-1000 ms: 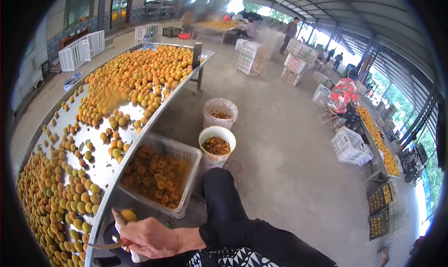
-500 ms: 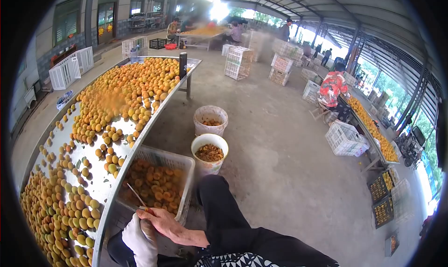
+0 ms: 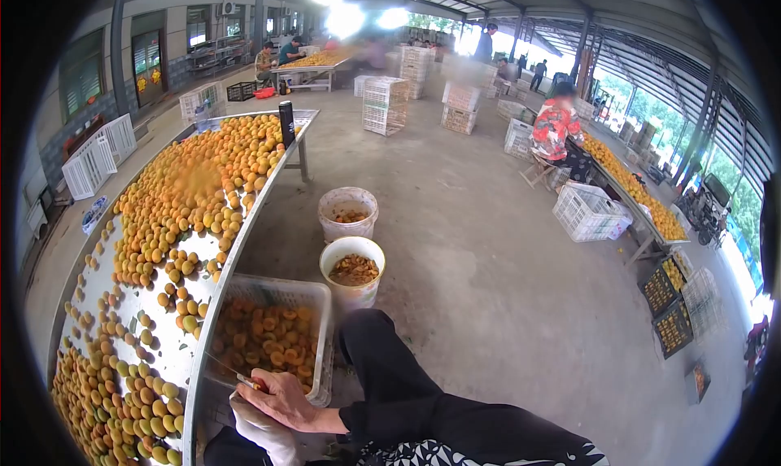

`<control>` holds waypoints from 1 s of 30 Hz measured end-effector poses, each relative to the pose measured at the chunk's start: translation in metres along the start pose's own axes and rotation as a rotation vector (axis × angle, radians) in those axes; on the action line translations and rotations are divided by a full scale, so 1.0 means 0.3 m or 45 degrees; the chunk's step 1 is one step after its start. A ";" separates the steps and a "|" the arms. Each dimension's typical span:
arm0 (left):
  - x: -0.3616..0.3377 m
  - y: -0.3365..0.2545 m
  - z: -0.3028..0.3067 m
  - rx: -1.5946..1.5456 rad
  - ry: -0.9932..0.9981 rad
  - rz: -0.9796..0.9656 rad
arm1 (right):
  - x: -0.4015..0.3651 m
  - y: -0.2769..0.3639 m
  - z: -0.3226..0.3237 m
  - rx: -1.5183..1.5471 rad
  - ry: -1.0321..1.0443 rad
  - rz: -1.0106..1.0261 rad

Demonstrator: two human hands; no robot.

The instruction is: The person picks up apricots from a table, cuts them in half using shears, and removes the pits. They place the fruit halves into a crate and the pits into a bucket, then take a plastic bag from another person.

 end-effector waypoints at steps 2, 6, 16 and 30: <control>0.014 0.020 -0.001 0.073 -0.032 -0.027 | 0.019 0.038 0.021 -0.071 -0.129 0.232; 0.033 0.020 -0.018 0.063 -0.117 0.045 | 0.041 0.073 0.029 -0.182 -0.222 0.477; 0.041 0.059 -0.008 -0.246 -0.045 0.212 | 0.058 0.020 -0.013 -0.204 0.074 -0.148; 0.044 0.029 -0.060 0.068 -0.182 0.007 | 0.071 0.107 0.028 -0.446 -0.243 0.599</control>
Point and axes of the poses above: each hand's wrist, its own x-axis towards the middle knuckle, its own z-axis out of the back of the hand, y = z × x, the point moved 6 cm from there along x, towards the middle knuckle, and after that the axes turned 6 degrees about -y, right-handed, at the moved point
